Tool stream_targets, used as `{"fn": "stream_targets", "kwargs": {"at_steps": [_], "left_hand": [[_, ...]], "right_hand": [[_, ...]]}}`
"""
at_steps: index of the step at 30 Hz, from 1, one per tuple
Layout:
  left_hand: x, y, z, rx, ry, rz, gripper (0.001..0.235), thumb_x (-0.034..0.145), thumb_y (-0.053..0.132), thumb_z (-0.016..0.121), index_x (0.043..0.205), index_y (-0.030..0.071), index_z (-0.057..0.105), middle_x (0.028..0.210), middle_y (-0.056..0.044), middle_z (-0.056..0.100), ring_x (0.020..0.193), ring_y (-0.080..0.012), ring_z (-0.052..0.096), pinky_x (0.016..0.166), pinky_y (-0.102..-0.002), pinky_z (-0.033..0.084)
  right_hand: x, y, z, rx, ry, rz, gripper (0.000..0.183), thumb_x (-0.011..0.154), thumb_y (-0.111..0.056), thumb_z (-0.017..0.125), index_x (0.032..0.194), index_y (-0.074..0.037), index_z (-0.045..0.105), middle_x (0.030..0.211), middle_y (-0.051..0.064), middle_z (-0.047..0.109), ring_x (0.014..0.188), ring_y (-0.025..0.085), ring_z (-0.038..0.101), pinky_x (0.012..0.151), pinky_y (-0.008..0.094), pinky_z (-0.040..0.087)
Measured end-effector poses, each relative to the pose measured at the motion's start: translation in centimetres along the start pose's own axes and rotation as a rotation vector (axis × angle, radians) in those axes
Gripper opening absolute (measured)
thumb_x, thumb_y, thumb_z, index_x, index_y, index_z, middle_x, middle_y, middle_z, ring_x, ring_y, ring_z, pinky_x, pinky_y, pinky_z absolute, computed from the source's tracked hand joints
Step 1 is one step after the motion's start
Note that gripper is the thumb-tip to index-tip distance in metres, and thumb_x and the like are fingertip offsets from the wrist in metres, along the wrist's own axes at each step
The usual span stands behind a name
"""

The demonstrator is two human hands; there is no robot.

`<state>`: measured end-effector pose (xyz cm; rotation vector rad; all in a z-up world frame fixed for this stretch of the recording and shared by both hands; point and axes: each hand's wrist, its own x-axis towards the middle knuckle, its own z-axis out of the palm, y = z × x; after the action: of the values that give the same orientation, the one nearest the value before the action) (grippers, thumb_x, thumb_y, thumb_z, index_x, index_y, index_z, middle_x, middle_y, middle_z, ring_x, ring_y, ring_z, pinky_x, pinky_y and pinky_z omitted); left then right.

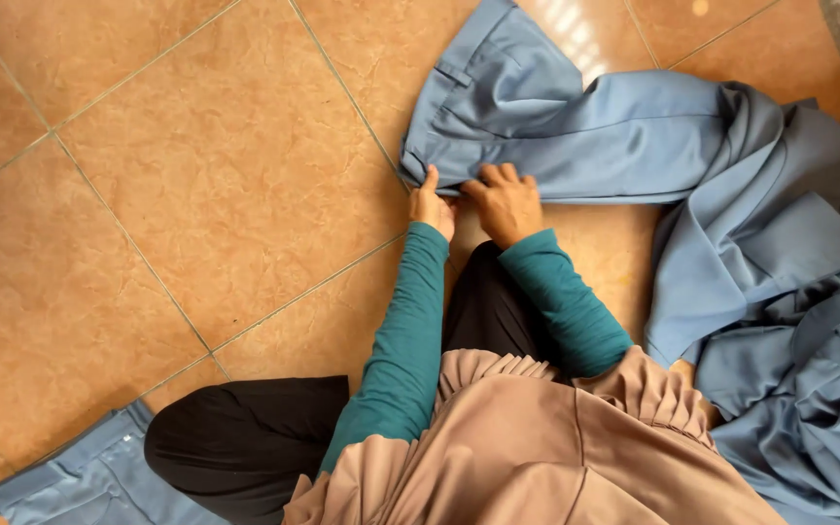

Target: The person sits on a tiled floor and folds a pair of light blue trousers by hand. They smooth the fabric, fold the legs together, and then fold the garment into a compact rectangle, placing it aside before repeating the process with another pair.

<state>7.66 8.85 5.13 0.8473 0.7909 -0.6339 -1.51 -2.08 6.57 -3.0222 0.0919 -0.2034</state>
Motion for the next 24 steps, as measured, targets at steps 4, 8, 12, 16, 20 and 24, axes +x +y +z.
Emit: {"fn": "stream_targets", "kwargs": {"at_steps": [4,8,12,16,20,24], "left_hand": [[5.6,1.2,-3.7,-0.199,0.154,0.044,0.089,0.095,0.042,0.075,0.162,0.019,0.021,0.170,-0.024,0.006,0.156,-0.0476,0.001,0.122,-0.070,-0.006],[12.0,2.8,-12.8,-0.281,0.193,0.163,0.076,0.099,0.033,0.077,0.156,0.011,0.033,0.160,-0.025,0.031,0.152,-0.0470,0.025,0.124,-0.066,0.011],[8.2,10.0,-18.6,-0.365,0.368,0.270,0.085,0.095,0.043,0.078,0.159,0.018,0.027,0.171,-0.021,0.012,0.158,-0.0391,0.004,0.126,-0.063,-0.003],[13.6,15.8,-35.7,-0.472,0.557,0.418,0.100,0.090,0.050,0.087,0.162,0.024,0.024,0.172,-0.016,0.010,0.159,-0.0334,0.005,0.126,-0.057,-0.004],[-1.1,23.9,-33.9,-0.540,0.747,0.583,0.087,0.099,0.039,0.075,0.162,0.011,0.023,0.169,-0.021,0.023,0.157,-0.0391,0.016,0.128,-0.059,0.008],[-5.4,20.8,-30.4,-0.590,0.886,0.548,0.095,0.090,0.046,0.076,0.162,0.014,0.023,0.166,-0.023,0.027,0.152,-0.0466,0.024,0.127,-0.061,0.016]], "right_hand": [[-3.1,6.7,1.4,-0.160,-0.274,0.239,0.018,0.097,-0.025,0.061,0.113,-0.030,0.068,0.118,-0.005,0.054,0.111,0.024,0.051,0.080,0.046,0.054],[-1.8,8.8,6.9,-0.004,-0.119,0.104,0.017,0.100,-0.029,0.065,0.115,-0.034,0.072,0.106,-0.006,0.054,0.105,0.021,0.056,0.071,0.041,0.060],[3.8,0.8,9.1,0.056,-0.007,-0.152,0.015,0.096,-0.031,0.066,0.104,-0.032,0.078,0.095,-0.005,0.059,0.093,0.019,0.060,0.063,0.034,0.062],[6.5,-13.7,8.6,-0.023,0.057,-0.346,0.015,0.092,-0.027,0.063,0.093,-0.035,0.077,0.100,-0.007,0.060,0.098,0.020,0.058,0.061,0.034,0.057],[5.5,-26.0,13.3,0.063,0.015,-0.482,0.026,0.097,-0.022,0.059,0.119,-0.027,0.071,0.135,0.003,0.053,0.120,0.028,0.050,0.085,0.046,0.050],[4.1,-33.9,15.5,0.142,-0.077,-0.522,0.034,0.098,-0.017,0.059,0.132,-0.018,0.063,0.140,0.006,0.047,0.130,0.029,0.044,0.098,0.050,0.043]]}}
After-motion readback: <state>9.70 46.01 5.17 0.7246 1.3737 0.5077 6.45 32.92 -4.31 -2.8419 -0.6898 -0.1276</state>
